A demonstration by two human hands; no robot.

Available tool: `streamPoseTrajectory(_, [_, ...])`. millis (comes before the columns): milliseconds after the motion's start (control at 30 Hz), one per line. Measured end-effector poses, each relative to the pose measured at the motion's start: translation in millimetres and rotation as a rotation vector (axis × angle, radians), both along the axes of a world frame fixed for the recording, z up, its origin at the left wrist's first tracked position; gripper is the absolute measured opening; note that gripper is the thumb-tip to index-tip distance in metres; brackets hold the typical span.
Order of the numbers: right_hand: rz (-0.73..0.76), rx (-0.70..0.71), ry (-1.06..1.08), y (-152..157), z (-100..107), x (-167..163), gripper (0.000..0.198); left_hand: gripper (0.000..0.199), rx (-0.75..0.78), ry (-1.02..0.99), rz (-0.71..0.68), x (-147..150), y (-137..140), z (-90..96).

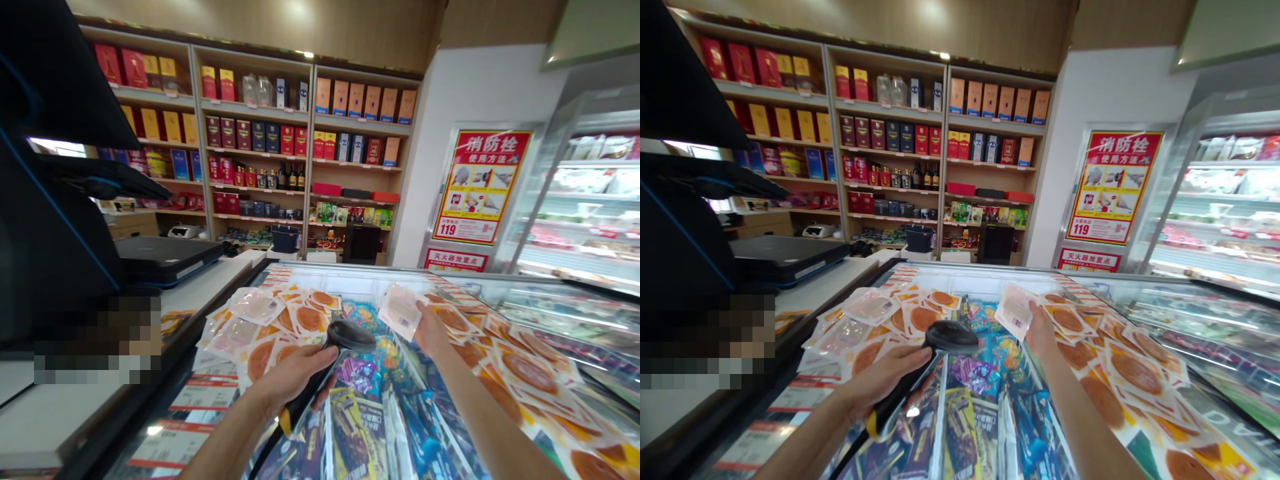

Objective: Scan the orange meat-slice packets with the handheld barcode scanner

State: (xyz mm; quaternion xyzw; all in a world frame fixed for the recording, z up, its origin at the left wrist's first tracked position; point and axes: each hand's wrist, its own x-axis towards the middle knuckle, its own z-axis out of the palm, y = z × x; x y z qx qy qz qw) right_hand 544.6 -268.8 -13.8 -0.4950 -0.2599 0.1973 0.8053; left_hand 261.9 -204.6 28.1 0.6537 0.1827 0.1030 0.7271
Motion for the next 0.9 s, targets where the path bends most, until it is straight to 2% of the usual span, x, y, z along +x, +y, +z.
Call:
streamPoseTrajectory(100, [0.084,0.058,0.144,-0.4,1.4,1.8,0.032,0.033,0.028,0.006,-0.028,1.1,-0.3,-1.2])
streamPoseTrajectory(300, [0.135,0.111,0.222,-3.4,7.5,-4.2,0.03,0.035,0.016,0.007,-0.01,0.0,1.4,-2.9])
streamPoseTrajectory(500, [0.207,0.111,0.177,-2.9,3.0,-2.3,0.031,0.034,0.023,-0.035,-0.038,-1.6,-0.4,-1.7])
streamPoseTrajectory(900, [0.182,0.098,0.199,-1.2,2.7,-1.0,0.03,0.032,0.023,-0.051,-0.034,-2.7,-3.7,1.4])
